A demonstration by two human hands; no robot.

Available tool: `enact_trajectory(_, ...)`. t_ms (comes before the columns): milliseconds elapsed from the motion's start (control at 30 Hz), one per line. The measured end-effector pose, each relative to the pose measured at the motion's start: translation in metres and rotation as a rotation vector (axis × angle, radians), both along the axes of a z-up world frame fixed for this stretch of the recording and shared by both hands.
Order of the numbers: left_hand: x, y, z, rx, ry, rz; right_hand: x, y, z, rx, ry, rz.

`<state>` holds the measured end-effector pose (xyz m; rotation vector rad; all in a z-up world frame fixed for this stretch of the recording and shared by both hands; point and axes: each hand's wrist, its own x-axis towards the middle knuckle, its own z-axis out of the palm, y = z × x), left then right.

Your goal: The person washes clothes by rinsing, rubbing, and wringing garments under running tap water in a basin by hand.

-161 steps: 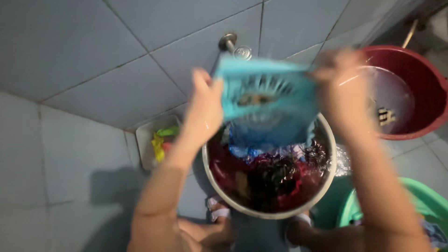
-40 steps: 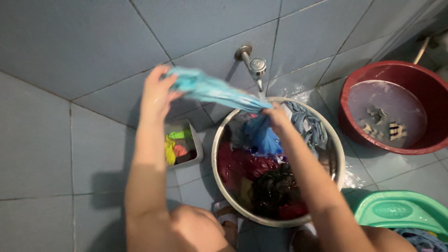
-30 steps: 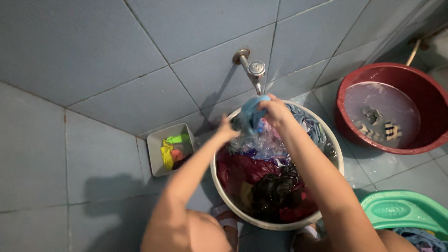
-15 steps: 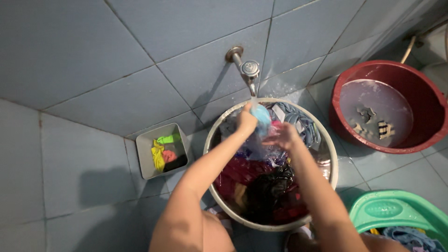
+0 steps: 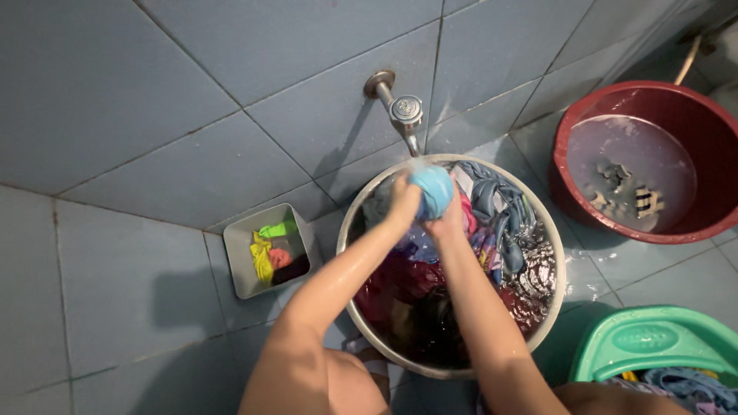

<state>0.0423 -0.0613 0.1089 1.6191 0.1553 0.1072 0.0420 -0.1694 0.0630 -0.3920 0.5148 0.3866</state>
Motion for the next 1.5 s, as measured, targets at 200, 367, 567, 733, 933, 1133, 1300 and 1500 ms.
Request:
enact_trajectory(200, 0.024, 0.032, -0.026, -0.868, 0.083, 0.009, -0.016, 0.018, 0.036, -0.667, -0.232, -0.506)
enact_trajectory(367, 0.034, 0.038, -0.067, -0.892, 0.329, -0.129, -0.045, 0.001, 0.087, -1.695, -1.014, -0.408)
enact_trajectory(567, 0.001, 0.021, -0.158, -0.44, 0.559, -0.741, -0.097, -0.017, 0.118, -1.826, -2.148, 0.241)
enact_trajectory(733, -0.083, -0.033, -0.216, -0.158, 0.684, -0.921, -0.158, -0.027, 0.092, -1.638, -2.287, 0.692)
enact_trajectory(933, -0.164, -0.06, -0.222, 0.107, 0.661, -1.063, -0.208, -0.031, 0.06, -1.462, -2.364, 0.973)
enact_trajectory(1133, -0.147, -0.071, -0.143, 0.059, 0.696, -1.114, -0.2, -0.056, 0.066, -1.181, -2.277, 0.967)
enact_trajectory(1300, -0.082, -0.025, -0.02, -0.233, 0.674, -0.984, -0.11, -0.141, 0.113, -1.561, -1.023, 0.732)
enact_trajectory(1500, -0.036, 0.024, -0.103, 0.589, 0.312, -0.604, 0.009, -0.313, 0.122, -1.454, -0.277, -0.14)
